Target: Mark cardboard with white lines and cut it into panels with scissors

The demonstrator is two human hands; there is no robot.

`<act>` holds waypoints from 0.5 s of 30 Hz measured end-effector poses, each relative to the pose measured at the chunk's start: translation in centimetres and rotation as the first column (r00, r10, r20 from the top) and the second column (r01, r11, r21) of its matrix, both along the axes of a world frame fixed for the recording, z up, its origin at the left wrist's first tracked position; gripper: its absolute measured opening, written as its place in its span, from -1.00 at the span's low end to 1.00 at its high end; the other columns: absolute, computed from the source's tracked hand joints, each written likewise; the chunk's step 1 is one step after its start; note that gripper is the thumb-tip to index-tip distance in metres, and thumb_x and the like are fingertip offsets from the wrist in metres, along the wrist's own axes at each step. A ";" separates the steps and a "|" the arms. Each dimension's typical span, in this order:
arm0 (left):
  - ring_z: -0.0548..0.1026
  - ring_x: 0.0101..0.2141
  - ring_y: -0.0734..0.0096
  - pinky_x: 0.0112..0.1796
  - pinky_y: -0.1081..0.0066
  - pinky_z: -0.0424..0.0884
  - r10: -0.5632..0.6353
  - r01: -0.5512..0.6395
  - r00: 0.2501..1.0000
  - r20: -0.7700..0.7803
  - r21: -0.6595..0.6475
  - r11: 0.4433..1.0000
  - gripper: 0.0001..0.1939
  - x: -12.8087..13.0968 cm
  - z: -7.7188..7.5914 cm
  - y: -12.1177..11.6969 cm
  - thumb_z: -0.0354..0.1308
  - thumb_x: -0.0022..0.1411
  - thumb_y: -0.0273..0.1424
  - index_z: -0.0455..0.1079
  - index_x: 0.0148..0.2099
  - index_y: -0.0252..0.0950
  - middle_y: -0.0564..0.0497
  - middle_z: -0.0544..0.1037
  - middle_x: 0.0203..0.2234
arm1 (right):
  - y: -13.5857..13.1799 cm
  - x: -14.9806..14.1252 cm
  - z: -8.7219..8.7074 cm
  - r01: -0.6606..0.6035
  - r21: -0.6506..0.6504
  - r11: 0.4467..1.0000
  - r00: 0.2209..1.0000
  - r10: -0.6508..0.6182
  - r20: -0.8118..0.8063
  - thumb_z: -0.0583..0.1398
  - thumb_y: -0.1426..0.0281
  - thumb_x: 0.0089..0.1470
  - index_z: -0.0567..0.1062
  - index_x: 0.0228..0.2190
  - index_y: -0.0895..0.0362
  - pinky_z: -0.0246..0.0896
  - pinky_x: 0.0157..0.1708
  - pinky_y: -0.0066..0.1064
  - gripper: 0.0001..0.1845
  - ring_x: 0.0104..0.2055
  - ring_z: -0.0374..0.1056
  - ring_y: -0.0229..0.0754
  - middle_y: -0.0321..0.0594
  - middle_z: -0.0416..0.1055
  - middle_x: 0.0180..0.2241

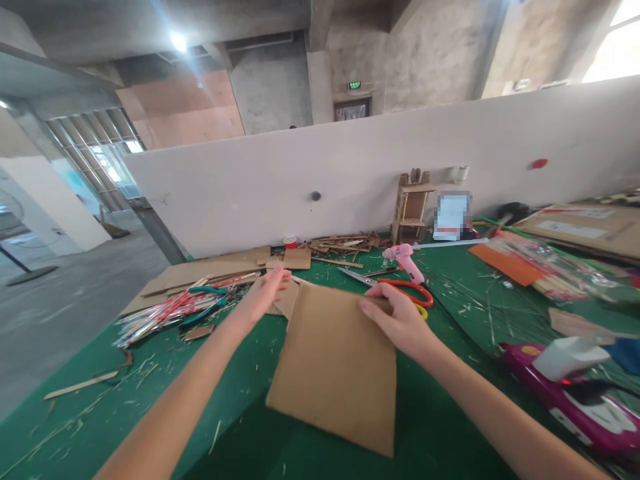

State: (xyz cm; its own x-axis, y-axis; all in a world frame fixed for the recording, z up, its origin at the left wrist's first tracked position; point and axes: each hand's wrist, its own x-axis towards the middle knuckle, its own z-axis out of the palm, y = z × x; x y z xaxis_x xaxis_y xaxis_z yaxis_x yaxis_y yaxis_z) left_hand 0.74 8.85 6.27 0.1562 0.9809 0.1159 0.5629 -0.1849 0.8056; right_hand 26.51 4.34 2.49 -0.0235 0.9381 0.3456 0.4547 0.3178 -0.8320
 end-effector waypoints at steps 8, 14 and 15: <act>0.44 -0.03 0.07 -0.07 0.14 0.40 -0.310 0.335 0.938 0.154 -0.180 0.925 -0.40 -1.0 3.3 -1.7 0.29 -0.04 -0.18 0.32 0.06 -0.22 -0.08 0.48 -0.01 | 1.3 1.5 -0.3 0.128 0.109 0.986 0.987 -0.116 -0.111 -0.15 0.11 0.23 0.24 -0.42 0.06 0.22 -0.36 -0.38 -0.63 -0.32 0.29 -0.15 -0.24 0.33 -0.41; 0.41 0.01 0.05 -0.06 0.15 0.41 -0.197 0.243 0.947 0.252 -0.164 0.956 -0.39 -3.7 2.5 -0.2 0.29 -0.04 -0.20 0.29 0.08 -0.19 -0.08 0.46 0.02 | 2.8 4.6 -2.3 0.243 0.148 0.959 0.528 -0.259 0.809 0.01 0.30 0.18 0.41 -0.23 0.27 0.10 -0.09 -0.11 -0.70 -0.06 0.25 0.16 0.15 0.39 -0.19; 0.41 0.01 0.05 -0.07 0.16 0.42 -0.184 0.228 0.952 0.245 -0.165 0.960 -0.39 -4.0 2.3 -0.1 0.30 -0.05 -0.20 0.30 0.07 -0.20 -0.09 0.47 0.01 | 3.0 4.9 -2.7 0.252 0.124 0.960 0.495 -0.237 0.836 0.03 0.31 0.17 0.43 -0.24 0.29 0.10 -0.10 -0.10 -0.70 -0.07 0.26 0.18 0.18 0.39 -0.20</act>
State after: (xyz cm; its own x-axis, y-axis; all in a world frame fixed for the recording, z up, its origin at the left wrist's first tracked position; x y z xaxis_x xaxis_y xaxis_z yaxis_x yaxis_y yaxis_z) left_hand -3.27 8.77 8.58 0.3483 0.9373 -0.0129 0.3284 -0.1091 0.9382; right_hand 31.43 7.36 -0.18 -0.0630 0.9576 0.2812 0.9970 0.0731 -0.0255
